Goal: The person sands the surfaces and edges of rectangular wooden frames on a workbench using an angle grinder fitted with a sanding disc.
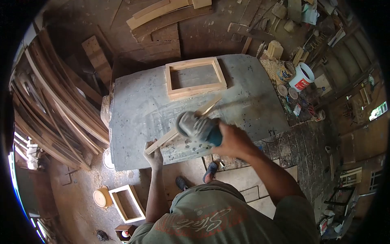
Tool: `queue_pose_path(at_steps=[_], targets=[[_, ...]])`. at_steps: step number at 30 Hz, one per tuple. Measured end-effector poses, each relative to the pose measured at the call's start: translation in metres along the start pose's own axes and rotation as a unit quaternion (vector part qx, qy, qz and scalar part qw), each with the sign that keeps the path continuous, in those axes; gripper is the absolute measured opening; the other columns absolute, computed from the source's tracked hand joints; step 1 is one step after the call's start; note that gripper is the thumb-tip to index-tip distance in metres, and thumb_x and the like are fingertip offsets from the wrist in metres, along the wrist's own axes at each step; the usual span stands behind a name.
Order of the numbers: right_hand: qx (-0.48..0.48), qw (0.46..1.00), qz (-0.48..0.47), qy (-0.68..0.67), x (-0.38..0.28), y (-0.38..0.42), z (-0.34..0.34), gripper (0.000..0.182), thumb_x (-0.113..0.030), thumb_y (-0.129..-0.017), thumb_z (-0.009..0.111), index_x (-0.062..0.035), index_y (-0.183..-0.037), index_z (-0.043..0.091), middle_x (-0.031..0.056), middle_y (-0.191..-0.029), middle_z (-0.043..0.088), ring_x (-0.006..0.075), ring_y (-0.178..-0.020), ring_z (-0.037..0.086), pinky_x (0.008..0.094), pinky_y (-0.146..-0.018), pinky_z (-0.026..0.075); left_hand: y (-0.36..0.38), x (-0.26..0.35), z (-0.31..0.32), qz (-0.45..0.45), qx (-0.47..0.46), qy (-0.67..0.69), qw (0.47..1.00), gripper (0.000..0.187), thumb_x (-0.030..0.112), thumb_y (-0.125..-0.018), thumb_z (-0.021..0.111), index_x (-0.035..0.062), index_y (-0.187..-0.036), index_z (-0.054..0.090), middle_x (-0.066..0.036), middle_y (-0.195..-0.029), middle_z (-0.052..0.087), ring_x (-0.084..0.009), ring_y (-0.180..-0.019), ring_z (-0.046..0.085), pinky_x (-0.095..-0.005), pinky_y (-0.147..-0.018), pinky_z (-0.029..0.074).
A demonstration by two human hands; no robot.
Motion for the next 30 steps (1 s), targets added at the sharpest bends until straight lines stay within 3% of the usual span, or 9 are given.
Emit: queue_pose_path(at_steps=[4,5,10,23,26,28,30], targets=[[0.13,0.981,-0.042,-0.136,0.046,-0.011,-0.041,0.071,-0.022,-0.056,0.079,-0.0008,-0.118,0.053,0.0213,-0.103,0.066,0.0339,-0.098,0.066,0.0403,-0.085,0.051,-0.003,-0.002,0.0,-0.013,-0.004,0.008,1.0,0.031,0.013,-0.091,0.066,0.0028,-0.067,0.051,0.001,-0.056,0.047,-0.0051,-0.057,0.039,-0.025,-0.051,0.035],[0.134,0.981,-0.013,-0.143,0.06,-0.014,-0.046,0.072,-0.021,-0.055,0.078,-0.0011,-0.12,0.054,0.0194,-0.104,0.066,0.0307,-0.1,0.065,0.0375,-0.087,0.049,-0.003,-0.005,-0.001,-0.012,-0.004,0.0,1.0,0.031,0.014,-0.091,0.066,0.0026,-0.067,0.051,0.001,-0.056,0.048,-0.0053,-0.057,0.039,-0.0252,-0.051,0.035],[0.114,0.981,0.02,-0.154,0.082,-0.029,-0.053,0.073,-0.02,-0.055,0.078,-0.0017,-0.122,0.053,0.0191,-0.11,0.065,0.031,-0.104,0.063,0.0366,-0.09,0.048,-0.005,0.0,0.001,-0.02,-0.005,-0.011,1.0,0.032,0.015,-0.091,0.066,0.002,-0.067,0.05,0.0,-0.055,0.048,-0.0056,-0.056,0.04,-0.0253,-0.051,0.036],[0.031,0.995,-0.073,-0.065,-0.034,0.0,0.001,0.072,-0.024,-0.06,0.077,-0.0038,-0.123,0.048,0.0258,-0.107,0.064,0.0411,-0.101,0.063,0.0448,-0.086,0.05,-0.006,-0.01,0.001,-0.032,-0.012,0.026,0.999,0.033,0.015,-0.091,0.067,0.0025,-0.066,0.05,0.0,-0.052,0.045,-0.0045,-0.057,0.038,-0.0248,-0.049,0.035],[-0.028,0.995,-0.089,-0.034,-0.064,0.008,0.022,0.072,-0.026,-0.061,0.076,-0.0042,-0.124,0.047,0.0257,-0.1,0.066,0.042,-0.096,0.064,0.0462,-0.084,0.051,-0.004,-0.017,0.002,-0.055,-0.027,0.014,0.998,0.025,0.011,-0.088,0.067,0.0024,-0.069,0.052,0.001,-0.056,0.048,-0.0041,-0.059,0.039,-0.0239,-0.051,0.036],[-0.035,0.989,-0.14,-0.008,-0.091,0.011,0.035,0.074,-0.025,-0.062,0.074,-0.0048,-0.127,0.045,0.0245,-0.092,0.066,0.0429,-0.09,0.065,0.0477,-0.081,0.052,-0.004,-0.003,0.003,-0.007,-0.032,0.059,0.998,0.018,0.006,-0.085,0.065,0.0021,-0.072,0.054,0.001,-0.06,0.052,-0.0039,-0.061,0.041,-0.0232,-0.053,0.038],[-0.073,0.989,-0.13,0.006,-0.105,0.009,0.039,0.076,-0.026,-0.062,0.078,-0.0048,-0.127,0.046,0.0255,-0.099,0.066,0.043,-0.095,0.064,0.0469,-0.081,0.051,-0.004,0.001,0.003,0.009,-0.041,0.078,0.996,0.012,0.003,-0.082,0.064,0.0018,-0.074,0.055,0.001,-0.064,0.056,-0.0039,-0.062,0.043,-0.0228,-0.055,0.039]])
Point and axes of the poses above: each hand's wrist, its own y-axis away from the middle knuckle, its own z-axis out of the palm, x = y × z, the point moved 8 cm from there along -y, towards the middle knuckle
